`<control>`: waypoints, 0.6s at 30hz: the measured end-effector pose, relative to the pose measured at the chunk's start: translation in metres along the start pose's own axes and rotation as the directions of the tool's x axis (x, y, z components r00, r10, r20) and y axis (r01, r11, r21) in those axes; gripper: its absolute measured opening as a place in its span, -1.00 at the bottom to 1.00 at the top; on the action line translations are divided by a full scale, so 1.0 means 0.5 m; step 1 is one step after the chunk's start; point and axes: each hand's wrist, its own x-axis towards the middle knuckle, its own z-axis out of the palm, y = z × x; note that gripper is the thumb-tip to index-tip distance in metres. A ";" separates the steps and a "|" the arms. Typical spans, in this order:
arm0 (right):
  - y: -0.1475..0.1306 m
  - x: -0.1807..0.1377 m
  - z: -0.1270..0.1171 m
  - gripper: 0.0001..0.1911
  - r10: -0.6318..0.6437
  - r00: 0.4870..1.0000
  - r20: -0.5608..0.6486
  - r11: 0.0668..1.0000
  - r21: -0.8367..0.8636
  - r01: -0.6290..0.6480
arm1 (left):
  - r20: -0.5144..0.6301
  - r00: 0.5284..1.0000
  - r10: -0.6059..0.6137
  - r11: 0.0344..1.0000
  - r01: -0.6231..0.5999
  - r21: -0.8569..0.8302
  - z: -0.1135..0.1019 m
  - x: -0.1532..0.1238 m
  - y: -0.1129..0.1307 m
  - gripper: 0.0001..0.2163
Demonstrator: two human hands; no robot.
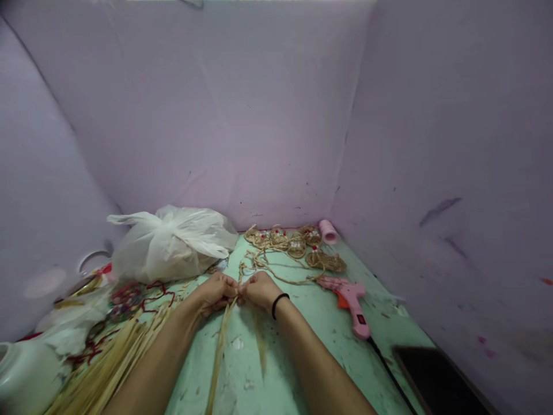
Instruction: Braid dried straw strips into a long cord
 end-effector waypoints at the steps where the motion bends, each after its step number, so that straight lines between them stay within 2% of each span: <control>1: -0.001 -0.004 -0.002 -0.80 0.010 0.999 0.038 1.000 0.030 -0.011 | -0.014 1.000 -0.002 1.000 0.002 0.004 0.001 -0.001 0.001 -0.95; 3: -0.004 -0.009 -0.003 -0.81 0.027 0.998 0.061 0.995 0.096 -0.033 | -0.035 0.999 -0.003 1.000 0.003 0.011 0.004 -0.002 0.004 -0.93; 5: -0.004 -0.008 0.001 -0.80 0.043 0.999 0.019 0.993 0.111 -0.045 | -0.042 0.999 -0.003 0.999 0.004 0.039 0.007 -0.004 0.007 -0.91; 11: -0.003 0.001 0.015 -0.80 0.056 0.994 -0.094 0.998 -0.009 -0.057 | -0.085 0.996 0.008 0.991 0.003 0.135 0.010 -0.010 0.015 -0.93; 15: -0.001 -0.002 0.009 -0.83 0.019 0.997 -0.069 0.997 0.073 -0.014 | -0.081 0.997 0.011 0.988 0.001 0.153 0.011 -0.016 0.023 -0.94; 18: 0.007 0.001 0.009 -0.87 0.028 0.993 -0.118 0.997 0.081 -0.018 | -0.045 0.999 0.009 0.987 -0.002 0.164 0.009 -0.019 0.026 -0.93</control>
